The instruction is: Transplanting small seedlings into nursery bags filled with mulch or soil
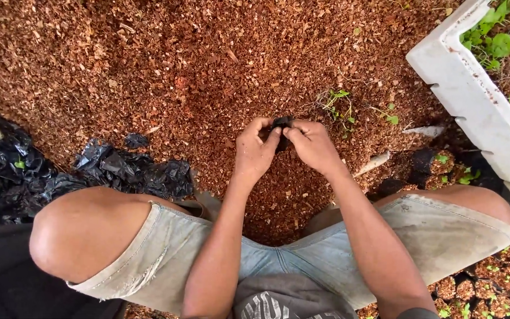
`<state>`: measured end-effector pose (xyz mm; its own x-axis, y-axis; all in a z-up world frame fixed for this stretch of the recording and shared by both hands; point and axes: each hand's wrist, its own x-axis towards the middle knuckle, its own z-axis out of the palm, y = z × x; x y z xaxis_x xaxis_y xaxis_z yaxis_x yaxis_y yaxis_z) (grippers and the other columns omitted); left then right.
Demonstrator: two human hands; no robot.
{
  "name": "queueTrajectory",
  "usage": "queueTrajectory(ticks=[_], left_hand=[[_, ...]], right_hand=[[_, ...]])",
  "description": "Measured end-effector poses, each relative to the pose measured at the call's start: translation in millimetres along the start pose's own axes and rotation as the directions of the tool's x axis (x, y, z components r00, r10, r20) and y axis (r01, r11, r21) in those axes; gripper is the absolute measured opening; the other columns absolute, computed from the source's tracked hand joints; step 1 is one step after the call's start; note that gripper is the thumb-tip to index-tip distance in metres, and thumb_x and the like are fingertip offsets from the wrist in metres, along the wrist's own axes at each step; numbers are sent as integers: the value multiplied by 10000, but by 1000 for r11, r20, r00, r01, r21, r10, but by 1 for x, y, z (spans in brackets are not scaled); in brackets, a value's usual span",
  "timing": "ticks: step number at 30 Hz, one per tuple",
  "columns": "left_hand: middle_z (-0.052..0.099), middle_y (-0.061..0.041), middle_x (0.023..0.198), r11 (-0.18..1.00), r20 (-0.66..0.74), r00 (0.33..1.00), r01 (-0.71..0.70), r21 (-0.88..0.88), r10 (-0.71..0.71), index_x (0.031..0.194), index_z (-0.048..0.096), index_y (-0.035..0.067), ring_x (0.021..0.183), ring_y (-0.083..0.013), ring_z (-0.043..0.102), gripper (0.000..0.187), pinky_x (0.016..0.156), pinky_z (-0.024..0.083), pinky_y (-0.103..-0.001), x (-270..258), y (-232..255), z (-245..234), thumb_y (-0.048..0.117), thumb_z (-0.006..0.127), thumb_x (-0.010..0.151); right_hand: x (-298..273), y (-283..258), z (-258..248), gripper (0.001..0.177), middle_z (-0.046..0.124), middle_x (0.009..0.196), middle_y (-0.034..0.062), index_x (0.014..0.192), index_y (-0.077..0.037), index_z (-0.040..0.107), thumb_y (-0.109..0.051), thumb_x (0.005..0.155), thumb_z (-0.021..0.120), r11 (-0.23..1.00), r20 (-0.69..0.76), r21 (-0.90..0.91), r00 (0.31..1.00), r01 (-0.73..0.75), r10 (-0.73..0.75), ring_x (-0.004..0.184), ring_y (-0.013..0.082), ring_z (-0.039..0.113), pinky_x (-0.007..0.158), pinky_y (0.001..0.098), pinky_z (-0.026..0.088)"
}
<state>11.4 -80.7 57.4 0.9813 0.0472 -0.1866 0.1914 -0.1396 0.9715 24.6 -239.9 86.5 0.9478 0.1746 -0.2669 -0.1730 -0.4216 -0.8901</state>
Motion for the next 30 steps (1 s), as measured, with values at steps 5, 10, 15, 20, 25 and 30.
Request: queueTrajectory(ticks=[5, 10, 15, 20, 25, 30], left_hand=[[706, -200, 969, 817, -49, 996, -37, 575, 80, 1059, 696, 31, 797, -331, 748, 192, 700, 640, -402, 6, -17, -7, -13, 700, 872], [717, -233, 1012, 739, -47, 995, -37, 673, 93, 1082, 641, 38, 839, -398, 757, 277, 746, 621, -491, 4, -19, -5, -14, 730, 824], [732, -156, 810, 656, 18, 990, -106, 748, 139, 1077, 634, 85, 683, -310, 760, 199, 701, 623, -454, 2, -27, -1, 21, 696, 899], [727, -196, 720, 623, -47, 986, -66, 779, 163, 1229, 549, 36, 611, -329, 748, 295, 644, 617, -455, 0, 8, -14, -45, 639, 959], [686, -92, 619, 506, 180, 948, -293, 811, 261, 1103, 544, 151, 553, -275, 730, 134, 576, 605, -422, 2, -32, -2, 145, 617, 991], [639, -10, 508, 604, 134, 949, -286, 744, 284, 917, 579, 188, 460, -216, 686, 161, 535, 568, -367, 7, -50, 1, 282, 549, 1044]], right_hand=[[11, 30, -3, 263, 569, 605, 127, 702, -42, 692, -98, 923, 561, 969, -153, -173, 967, 175, -202, 598, 245, 590, 569, 357, 423], [7, 31, -4, 242, 615, 643, 118, 709, -59, 693, -103, 914, 574, 929, -145, -332, 964, 163, -222, 554, 251, 596, 511, 342, 431], [-3, 6, 0, 202, 678, 706, 116, 766, -17, 736, -83, 900, 600, 874, -13, -456, 981, 168, -196, 559, 226, 636, 466, 310, 438], [5, 5, -17, 120, 708, 806, 144, 878, 5, 745, -58, 909, 647, 798, 14, -602, 999, 44, -44, 595, 201, 638, 495, 290, 447], [4, 17, -12, 140, 721, 911, 159, 988, 1, 748, -80, 923, 654, 725, -6, -683, 992, 87, -125, 629, 195, 672, 484, 270, 498], [-12, -30, -11, 178, 690, 1030, 238, 1082, 81, 700, 9, 929, 643, 767, -98, -606, 938, 208, -332, 774, 287, 716, 567, 285, 572]])
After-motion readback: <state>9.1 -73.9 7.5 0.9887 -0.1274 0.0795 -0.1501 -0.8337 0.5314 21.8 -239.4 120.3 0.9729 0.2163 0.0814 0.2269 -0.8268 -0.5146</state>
